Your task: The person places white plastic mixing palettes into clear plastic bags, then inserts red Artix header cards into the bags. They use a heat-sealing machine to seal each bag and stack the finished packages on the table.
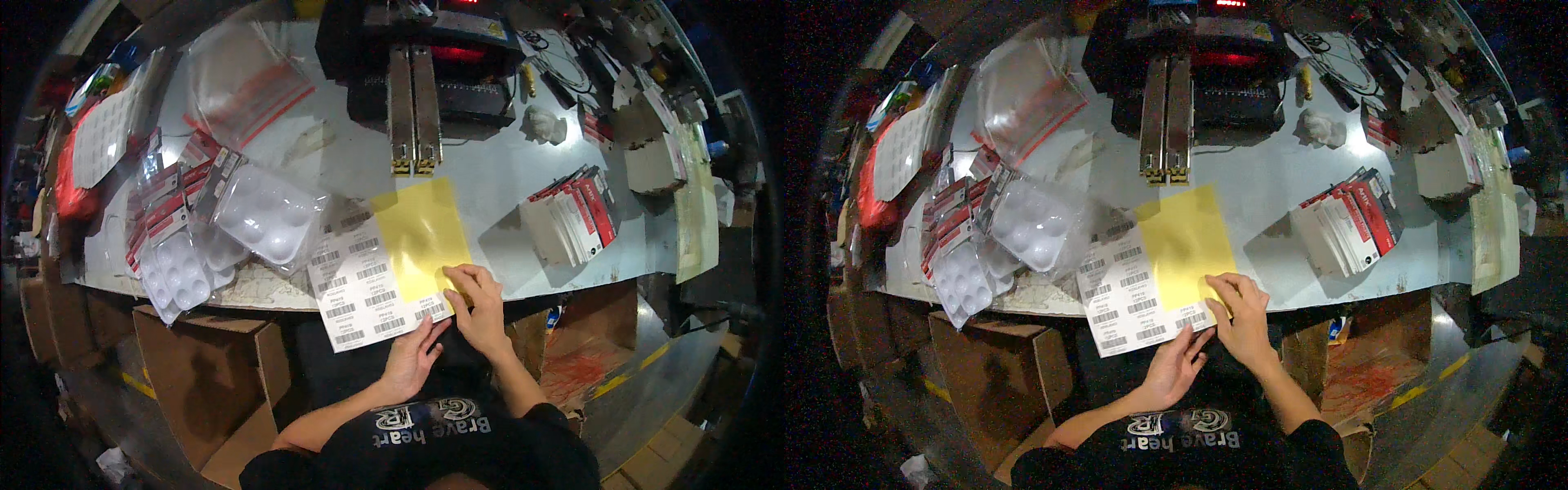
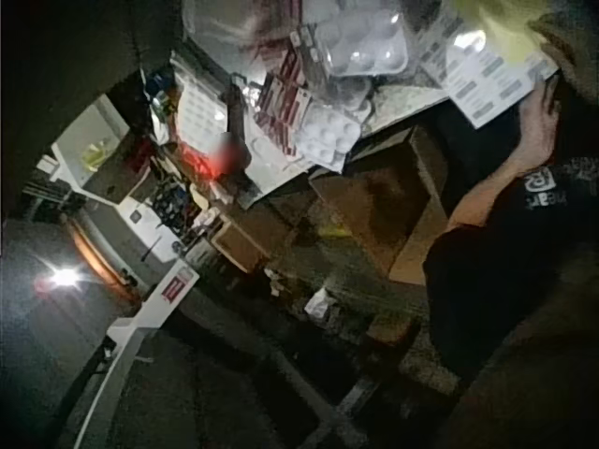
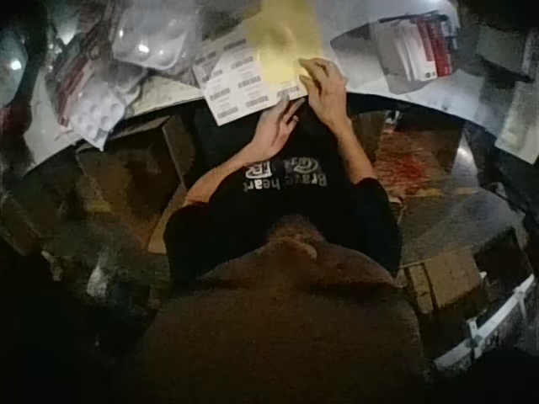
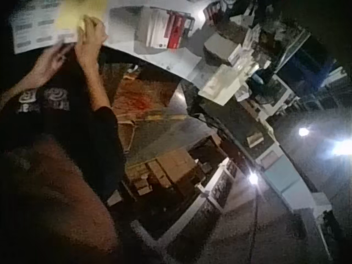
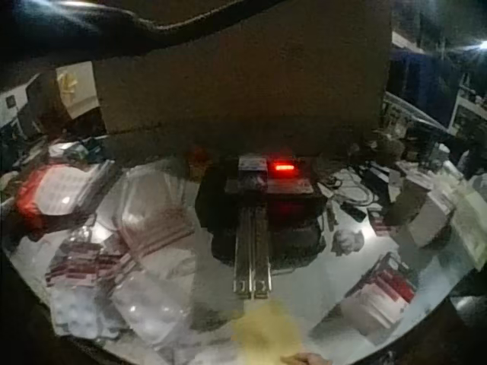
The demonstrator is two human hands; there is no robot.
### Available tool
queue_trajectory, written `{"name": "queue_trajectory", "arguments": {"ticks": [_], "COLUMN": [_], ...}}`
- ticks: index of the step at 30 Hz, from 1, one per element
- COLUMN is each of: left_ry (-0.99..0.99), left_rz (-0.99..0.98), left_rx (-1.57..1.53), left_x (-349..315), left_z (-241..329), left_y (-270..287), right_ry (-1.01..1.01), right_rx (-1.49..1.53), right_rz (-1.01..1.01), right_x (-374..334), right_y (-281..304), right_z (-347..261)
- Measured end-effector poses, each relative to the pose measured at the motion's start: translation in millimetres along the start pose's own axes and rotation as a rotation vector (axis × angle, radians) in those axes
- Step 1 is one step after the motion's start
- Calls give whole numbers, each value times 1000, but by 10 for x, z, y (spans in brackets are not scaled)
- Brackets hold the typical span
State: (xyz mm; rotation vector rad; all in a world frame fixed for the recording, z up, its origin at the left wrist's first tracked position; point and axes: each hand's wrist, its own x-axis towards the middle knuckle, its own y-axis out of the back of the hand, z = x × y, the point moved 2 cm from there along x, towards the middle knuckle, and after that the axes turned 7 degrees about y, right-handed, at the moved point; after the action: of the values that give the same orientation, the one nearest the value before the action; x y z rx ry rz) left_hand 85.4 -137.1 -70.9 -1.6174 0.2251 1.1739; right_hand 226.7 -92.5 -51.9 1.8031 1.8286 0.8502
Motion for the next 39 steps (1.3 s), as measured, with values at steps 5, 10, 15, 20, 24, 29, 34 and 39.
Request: {"name": "queue_trajectory", "arguments": {"ticks": [5,10,15,20,24,29,34,39], "left_ry": [-460,-497,-476,-489,-442,-359,-19,-1157], "left_rz": [164,71,24,35,42,83,-127,194], "left_rx": [285,210,228,230,203,164,379,1923], "left_x": [67,127,163,164,153,185,107,47], "left_z": [24,26,15,26,47,81,87,619], "left_y": [-129,-99,-51,-57,-91,-143,-323,-631], "right_ry": [-6,-16,-84,-87,-59,-6,149,150], "right_rx": [62,45,88,68,99,-36,-256,-125], "right_rz": [-41,-44,-39,-13,97,222,384,453], "right_x": [-39,15,68,117,134,113,369,643], "right_y": [63,63,70,57,45,27,82,178], "right_z": [-33,-94,-72,-64,-99,-161,-2,360]}}
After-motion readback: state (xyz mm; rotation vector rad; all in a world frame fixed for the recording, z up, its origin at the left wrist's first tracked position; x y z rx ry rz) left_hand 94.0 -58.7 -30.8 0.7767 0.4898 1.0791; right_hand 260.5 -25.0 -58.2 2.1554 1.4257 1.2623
